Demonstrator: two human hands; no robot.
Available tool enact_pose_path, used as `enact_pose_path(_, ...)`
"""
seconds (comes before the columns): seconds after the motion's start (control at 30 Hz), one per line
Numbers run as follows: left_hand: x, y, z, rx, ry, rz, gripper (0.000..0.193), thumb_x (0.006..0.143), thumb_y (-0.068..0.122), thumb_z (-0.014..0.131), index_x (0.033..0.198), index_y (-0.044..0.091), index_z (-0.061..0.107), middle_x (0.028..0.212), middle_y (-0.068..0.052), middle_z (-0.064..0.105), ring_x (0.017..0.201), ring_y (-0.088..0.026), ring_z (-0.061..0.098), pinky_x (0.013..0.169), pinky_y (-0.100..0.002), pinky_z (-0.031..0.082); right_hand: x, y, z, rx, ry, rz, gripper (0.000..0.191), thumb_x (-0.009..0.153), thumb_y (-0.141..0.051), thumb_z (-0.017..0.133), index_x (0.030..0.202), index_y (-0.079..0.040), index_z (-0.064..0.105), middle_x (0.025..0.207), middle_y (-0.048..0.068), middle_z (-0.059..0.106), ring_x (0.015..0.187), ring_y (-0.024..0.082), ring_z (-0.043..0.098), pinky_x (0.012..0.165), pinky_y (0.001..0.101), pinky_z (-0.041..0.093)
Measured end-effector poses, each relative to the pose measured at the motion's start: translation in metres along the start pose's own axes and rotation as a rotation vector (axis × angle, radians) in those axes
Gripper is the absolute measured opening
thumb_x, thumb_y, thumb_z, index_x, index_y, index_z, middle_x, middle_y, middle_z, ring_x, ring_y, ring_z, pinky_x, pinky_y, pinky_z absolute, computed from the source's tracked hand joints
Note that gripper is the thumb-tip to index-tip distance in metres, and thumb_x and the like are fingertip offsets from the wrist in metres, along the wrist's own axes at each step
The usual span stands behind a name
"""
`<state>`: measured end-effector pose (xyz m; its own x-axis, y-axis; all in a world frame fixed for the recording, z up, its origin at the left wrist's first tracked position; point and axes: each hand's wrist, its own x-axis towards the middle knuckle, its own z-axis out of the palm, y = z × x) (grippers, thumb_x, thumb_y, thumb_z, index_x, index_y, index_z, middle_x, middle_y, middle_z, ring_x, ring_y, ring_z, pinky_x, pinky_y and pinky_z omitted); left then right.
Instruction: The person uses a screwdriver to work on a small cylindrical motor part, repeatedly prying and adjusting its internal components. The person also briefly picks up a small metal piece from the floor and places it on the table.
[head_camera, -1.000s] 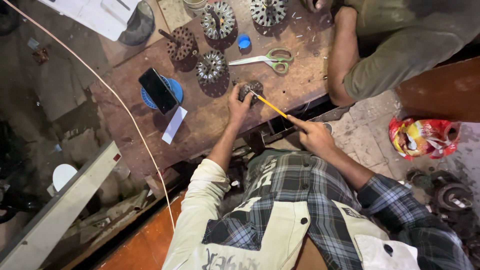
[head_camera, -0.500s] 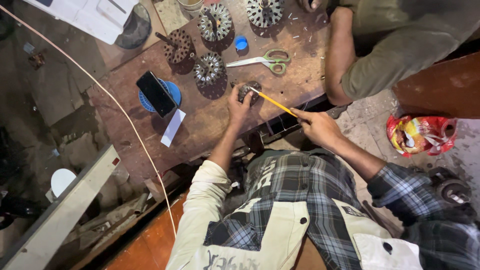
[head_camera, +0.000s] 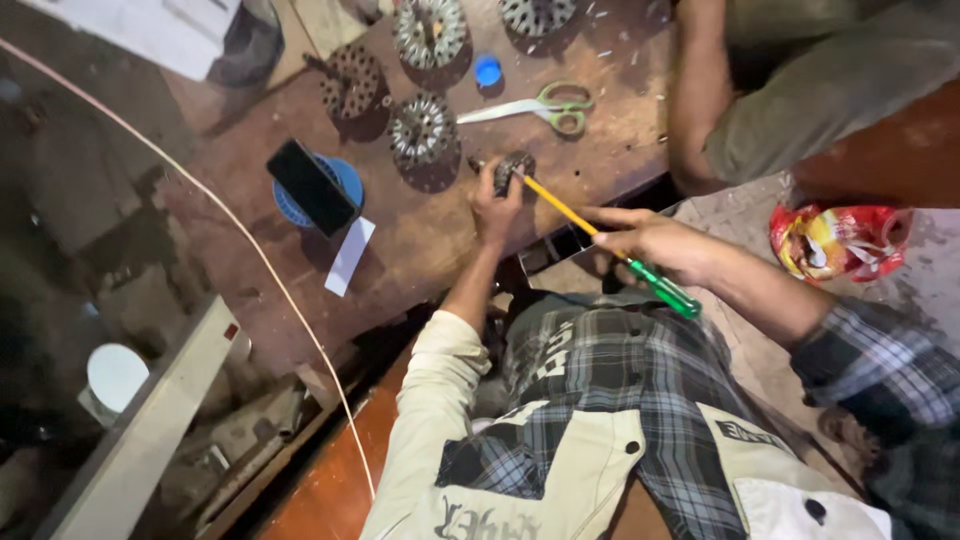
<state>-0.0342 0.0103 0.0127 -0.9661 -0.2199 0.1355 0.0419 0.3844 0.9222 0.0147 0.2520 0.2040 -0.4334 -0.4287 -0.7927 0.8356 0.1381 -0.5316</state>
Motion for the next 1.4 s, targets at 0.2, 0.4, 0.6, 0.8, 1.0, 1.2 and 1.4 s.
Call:
enact_pose_path(0.2, -0.002, 0.0, -0.006, -0.04, 0.046, 0.142, 0.032, 0.09, 0.015, 0.078, 0.117, 0.003, 0.067, 0.104, -0.018, 0.074, 0.093, -0.033, 0.076, 0.081, -0.04, 0.06, -0.008, 0.011, 0.041, 0.401, -0.01, 0.035, 0.063, 0.099, -0.018, 0.051, 0.159, -0.027, 0.038, 0.071, 0.0, 0.055, 0.04, 0.007, 0.039, 0.034, 0.0226, 0.029)
enact_pose_path(0.4, 0.002, -0.001, -0.006, -0.051, 0.061, 0.248, 0.03, 0.089, 0.012, 0.078, 0.115, 0.001, 0.067, 0.104, -0.019, 0.072, 0.092, -0.036, 0.074, 0.081, -0.041, 0.06, 0.012, 0.047, 0.035, -0.122, 0.232, -0.083, 0.059, 0.104, -0.017, 0.053, 0.162, -0.026, 0.044, 0.067, 0.001, 0.046, 0.042, 0.008, 0.036, 0.037, 0.0253, 0.03)
enact_pose_path(0.6, 0.001, -0.002, -0.009, -0.019, 0.031, 0.207, 0.031, 0.088, 0.011, 0.078, 0.114, -0.002, 0.066, 0.099, -0.021, 0.071, 0.087, -0.038, 0.072, 0.077, -0.043, 0.059, 0.028, 0.09, 0.049, -1.385, 0.6, -0.519, 0.097, 0.075, -0.009, 0.068, 0.165, -0.017, 0.035, 0.07, 0.005, 0.059, 0.053, 0.012, 0.046, 0.046, 0.0285, 0.036)
enact_pose_path(0.8, 0.002, -0.011, -0.008, -0.08, 0.027, 0.308, 0.031, 0.091, 0.011, 0.079, 0.117, 0.0, 0.065, 0.106, -0.022, 0.071, 0.096, -0.04, 0.072, 0.085, -0.044, 0.059, 0.021, 0.071, 0.042, -0.286, 0.352, -0.125, 0.058, 0.105, -0.013, 0.056, 0.161, -0.025, 0.049, 0.072, 0.027, 0.041, 0.056, 0.044, 0.036, 0.051, 0.0522, 0.034)
enact_pose_path(1.0, 0.0, -0.019, -0.007, -0.085, -0.05, 0.163, 0.037, 0.087, 0.013, 0.078, 0.12, 0.002, 0.067, 0.106, -0.021, 0.072, 0.094, -0.036, 0.074, 0.081, -0.043, 0.06, 0.028, 0.082, 0.062, -1.11, 0.613, -0.43, 0.083, 0.083, -0.007, 0.065, 0.159, -0.026, 0.037, 0.091, 0.018, 0.067, 0.073, 0.039, 0.067, 0.065, 0.05, 0.055)
enact_pose_path(1.2, 0.007, -0.019, -0.015, -0.241, -0.175, 0.043, 0.043, 0.091, 0.016, 0.077, 0.127, 0.003, 0.058, 0.107, -0.018, 0.071, 0.098, -0.031, 0.073, 0.082, -0.04, 0.057, 0.014, 0.092, 0.055, -1.279, 0.623, -0.362, 0.102, 0.07, -0.008, 0.071, 0.159, -0.036, 0.031, 0.093, 0.012, 0.069, 0.077, 0.04, 0.069, 0.067, 0.0516, 0.056)
enact_pose_path(1.4, 0.002, -0.01, -0.02, -0.278, -0.152, -0.027, 0.033, 0.09, 0.015, 0.079, 0.115, 0.005, 0.062, 0.1, -0.01, 0.072, 0.092, -0.019, 0.072, 0.084, -0.034, 0.057, -0.005, 0.065, 0.034, -1.588, 0.64, -0.269, 0.078, 0.091, -0.015, 0.059, 0.161, -0.035, 0.031, 0.092, 0.014, 0.067, 0.068, 0.037, 0.069, 0.059, 0.0497, 0.056)
